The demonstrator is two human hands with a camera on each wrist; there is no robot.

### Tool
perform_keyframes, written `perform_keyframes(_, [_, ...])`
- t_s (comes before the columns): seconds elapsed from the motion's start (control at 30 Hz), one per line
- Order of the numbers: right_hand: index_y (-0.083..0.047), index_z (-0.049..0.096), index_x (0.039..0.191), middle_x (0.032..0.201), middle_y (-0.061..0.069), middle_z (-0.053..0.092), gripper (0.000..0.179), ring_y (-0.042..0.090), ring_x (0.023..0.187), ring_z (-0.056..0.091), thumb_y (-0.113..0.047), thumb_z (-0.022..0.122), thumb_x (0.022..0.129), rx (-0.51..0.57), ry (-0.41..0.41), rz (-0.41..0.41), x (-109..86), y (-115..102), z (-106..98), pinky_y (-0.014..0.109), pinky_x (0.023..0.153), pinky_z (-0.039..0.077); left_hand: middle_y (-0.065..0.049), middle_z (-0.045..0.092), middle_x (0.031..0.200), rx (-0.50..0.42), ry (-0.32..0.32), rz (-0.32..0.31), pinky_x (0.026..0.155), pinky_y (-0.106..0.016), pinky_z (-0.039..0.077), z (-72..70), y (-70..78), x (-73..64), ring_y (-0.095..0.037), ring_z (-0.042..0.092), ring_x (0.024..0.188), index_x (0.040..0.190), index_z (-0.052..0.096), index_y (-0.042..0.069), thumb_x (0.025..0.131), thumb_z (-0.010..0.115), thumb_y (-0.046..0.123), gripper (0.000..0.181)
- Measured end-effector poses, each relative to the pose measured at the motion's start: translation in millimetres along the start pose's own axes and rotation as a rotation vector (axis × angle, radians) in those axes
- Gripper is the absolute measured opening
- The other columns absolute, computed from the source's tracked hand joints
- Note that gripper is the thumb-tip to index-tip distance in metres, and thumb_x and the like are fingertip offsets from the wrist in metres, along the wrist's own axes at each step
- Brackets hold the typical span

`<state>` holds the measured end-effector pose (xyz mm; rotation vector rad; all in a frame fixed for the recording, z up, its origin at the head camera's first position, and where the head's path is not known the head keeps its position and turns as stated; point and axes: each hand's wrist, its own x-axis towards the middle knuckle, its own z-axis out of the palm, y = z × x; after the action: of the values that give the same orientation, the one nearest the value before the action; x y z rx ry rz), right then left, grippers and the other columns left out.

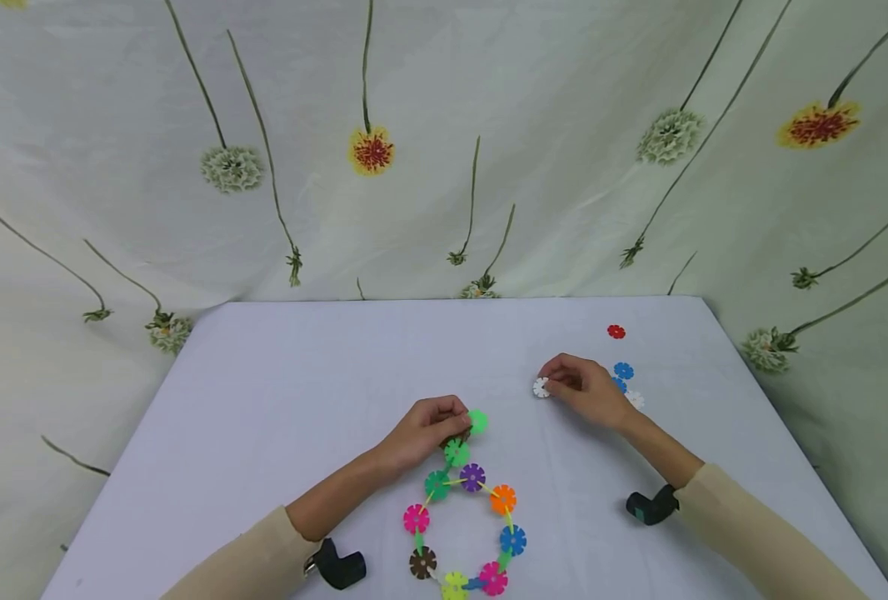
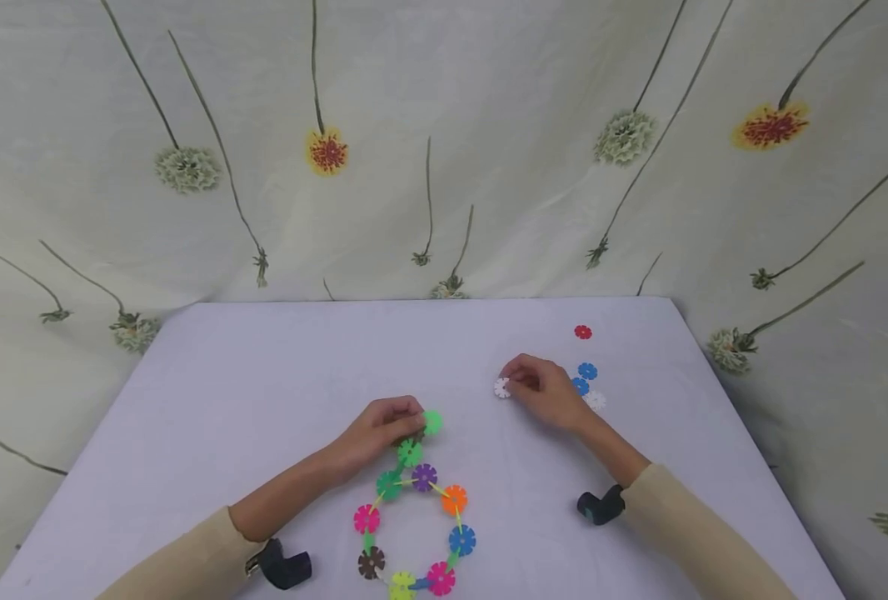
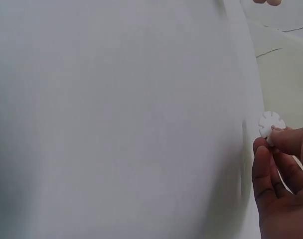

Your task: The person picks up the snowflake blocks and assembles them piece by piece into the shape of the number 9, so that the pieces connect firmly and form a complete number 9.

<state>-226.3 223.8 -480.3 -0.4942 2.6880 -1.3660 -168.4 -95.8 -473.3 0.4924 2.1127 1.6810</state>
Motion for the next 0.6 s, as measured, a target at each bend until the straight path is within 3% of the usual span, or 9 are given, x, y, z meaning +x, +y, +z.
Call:
perform_keyframes(0.43, [-0.003,0.07,0.119,0.106,0.021,0.075,0.018,0.025,0.087,0.074,-0.01,0.072,0.103,0.309,-0.164,-0.04,4.2,-28,33,0.026,0.079,0.064,-0.001,0.064,0.089,0.01,-0.005,0.011,0.074,-0.018,0.049,0.0,1.6,1.0,-0.006,0.055,0.077,0.108,0.065,-0.003,0.111,0.057,0.019,0.025])
perform_keyframes(0.6, [0.0,0.068,0.119,0.106,0.024,0.073,0.017,0.021,0.087,0.074,-0.007,0.07,0.103,0.382,-0.197,-0.049,2.6,-36,42,0.026,0.081,0.064,0.0,0.064,0.089,0.004,-0.003,0.009,0.075,-0.018,0.049,0.0,2.3,0.0,-0.006,0.056,0.078,0.108,0.066,-0.004,0.111,0.056,0.019,0.025])
